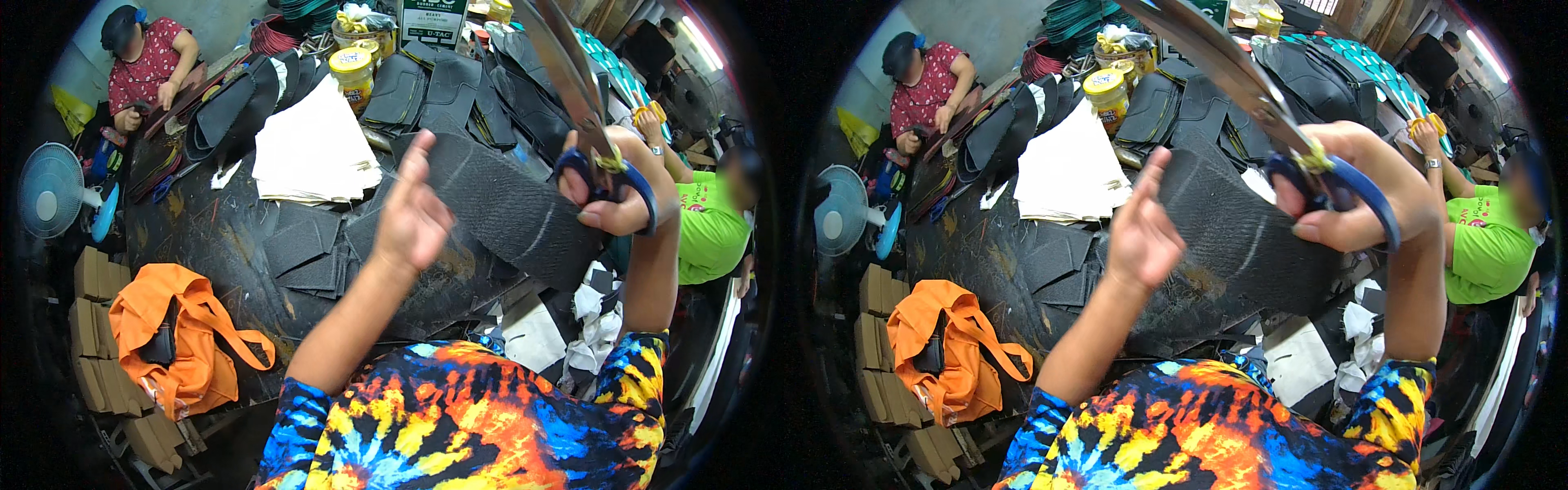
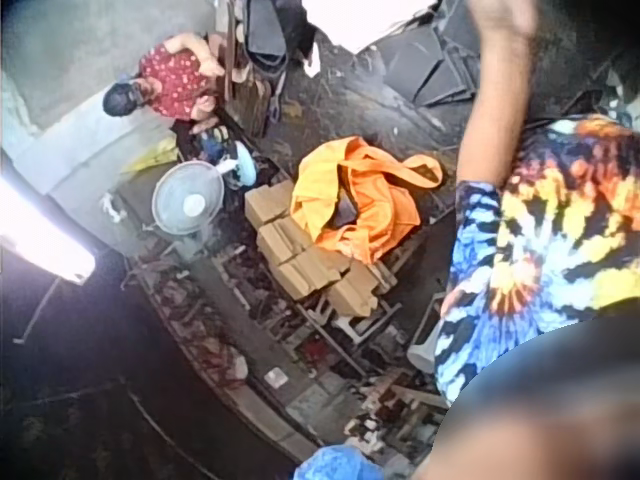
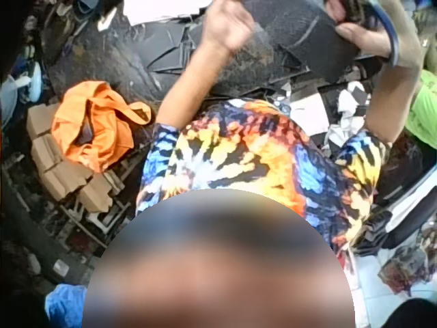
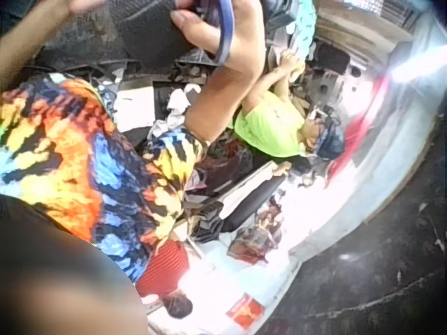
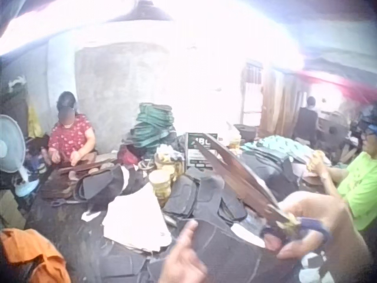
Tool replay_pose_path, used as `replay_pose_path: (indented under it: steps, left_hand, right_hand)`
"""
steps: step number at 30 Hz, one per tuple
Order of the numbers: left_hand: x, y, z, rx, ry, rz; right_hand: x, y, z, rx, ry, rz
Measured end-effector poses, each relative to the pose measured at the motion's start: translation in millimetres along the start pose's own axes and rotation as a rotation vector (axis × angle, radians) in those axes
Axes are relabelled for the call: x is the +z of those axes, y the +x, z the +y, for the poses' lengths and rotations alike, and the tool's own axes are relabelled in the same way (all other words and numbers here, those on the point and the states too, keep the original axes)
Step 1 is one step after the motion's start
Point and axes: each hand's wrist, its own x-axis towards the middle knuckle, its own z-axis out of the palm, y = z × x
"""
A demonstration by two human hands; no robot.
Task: The person uses scissors to cut white fabric into smaller pieces, then switches to cutting black fabric. The person stacks the cut pieces on the table while continuing to cut more fabric.
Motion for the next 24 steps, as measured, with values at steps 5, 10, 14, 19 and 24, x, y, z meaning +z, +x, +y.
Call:
replay_pose_path:
  steps: [5, 10, 14, 19, 24]
  left_hand:
    - [-40.1, 26.4, 70.3, 0.438, 0.158, 0.078]
    - [-60.2, 3.7, 80.9, 0.720, 0.526, 0.197]
    - [-86.0, -10.7, 91.3, 0.762, 0.676, 0.368]
    - [-126.3, -32.6, 110.7, 0.756, 0.824, 0.570]
    - [-135.6, -41.6, 110.8, 0.755, 0.852, 0.568]
  right_hand:
    - [-28.7, -15.0, -7.6, 0.296, -0.421, 0.099]
    - [-57.4, 3.1, 58.5, 0.199, -0.436, 0.000]
    - [-44.4, 30.6, 107.0, 0.095, -0.377, 0.067]
    - [-36.1, 31.2, 128.4, 0.093, -0.555, 0.351]
    - [-23.5, -8.4, 147.4, 0.285, -0.160, 0.447]
